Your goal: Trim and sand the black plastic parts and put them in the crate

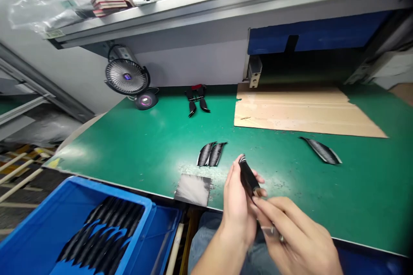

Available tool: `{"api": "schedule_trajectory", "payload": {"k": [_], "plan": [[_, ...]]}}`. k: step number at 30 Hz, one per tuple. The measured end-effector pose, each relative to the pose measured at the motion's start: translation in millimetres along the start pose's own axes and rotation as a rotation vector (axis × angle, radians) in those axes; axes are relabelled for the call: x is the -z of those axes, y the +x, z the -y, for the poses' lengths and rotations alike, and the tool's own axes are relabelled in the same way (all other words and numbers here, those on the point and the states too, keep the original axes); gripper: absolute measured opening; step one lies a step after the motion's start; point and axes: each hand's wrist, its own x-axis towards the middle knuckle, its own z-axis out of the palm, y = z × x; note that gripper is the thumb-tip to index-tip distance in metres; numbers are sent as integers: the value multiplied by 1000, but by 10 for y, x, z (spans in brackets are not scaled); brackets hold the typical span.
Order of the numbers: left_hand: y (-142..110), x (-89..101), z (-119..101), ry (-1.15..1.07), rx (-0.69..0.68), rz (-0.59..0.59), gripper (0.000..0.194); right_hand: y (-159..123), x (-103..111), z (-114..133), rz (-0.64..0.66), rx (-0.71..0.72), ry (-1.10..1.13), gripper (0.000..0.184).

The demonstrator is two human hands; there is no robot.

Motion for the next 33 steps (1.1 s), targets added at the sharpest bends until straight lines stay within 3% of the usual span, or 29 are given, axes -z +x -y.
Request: {"api": "schedule_trajectory", "payload": {"k": [4, 6, 8, 10, 13, 16, 18, 21, 23, 25, 26, 29, 33], "plan": [[76, 42, 84, 394, -260, -28, 51, -51, 179, -686, 146, -103, -467, 42], [98, 71, 79, 536, -332, -6, 43, -65, 321, -954, 211, -179, -527, 43], [84, 87, 59, 573, -319, 52, 36, -76, 451, -1148, 249, -260, -526, 39], [37, 83, 45, 580, -309, 77, 33, -74, 558, -1321, 223, -388, -544, 34], [-42, 52, 68, 574, -318, 115, 30, -12, 684, -1612, 78, -623, -629, 35], [-60, 8, 120, 529, -325, 173, 38, 132, 757, -1762, 14, -738, -635, 39], [-39, -38, 124, 470, -338, 190, 53, 243, 737, -1622, -11, -726, -558, 38], [-37, -134, 18, 312, -342, 237, 77, 341, 562, -1041, 0, -598, -336, 35], [-89, -197, -121, 158, -331, 282, 62, 337, 402, -565, 58, -472, -114, 29], [-165, -235, -280, -67, -323, 272, 24, 291, 272, -178, 54, -414, 142, 23], [-201, -240, -354, -197, -317, 244, 23, 255, 228, -43, 38, -418, 241, 26], [-266, -190, -508, -513, -333, 135, 40, 129, 155, 132, 24, -500, 382, 42], [-273, -91, -526, -617, -395, 63, 45, 17, 100, 123, 193, -523, 541, 37]]}}
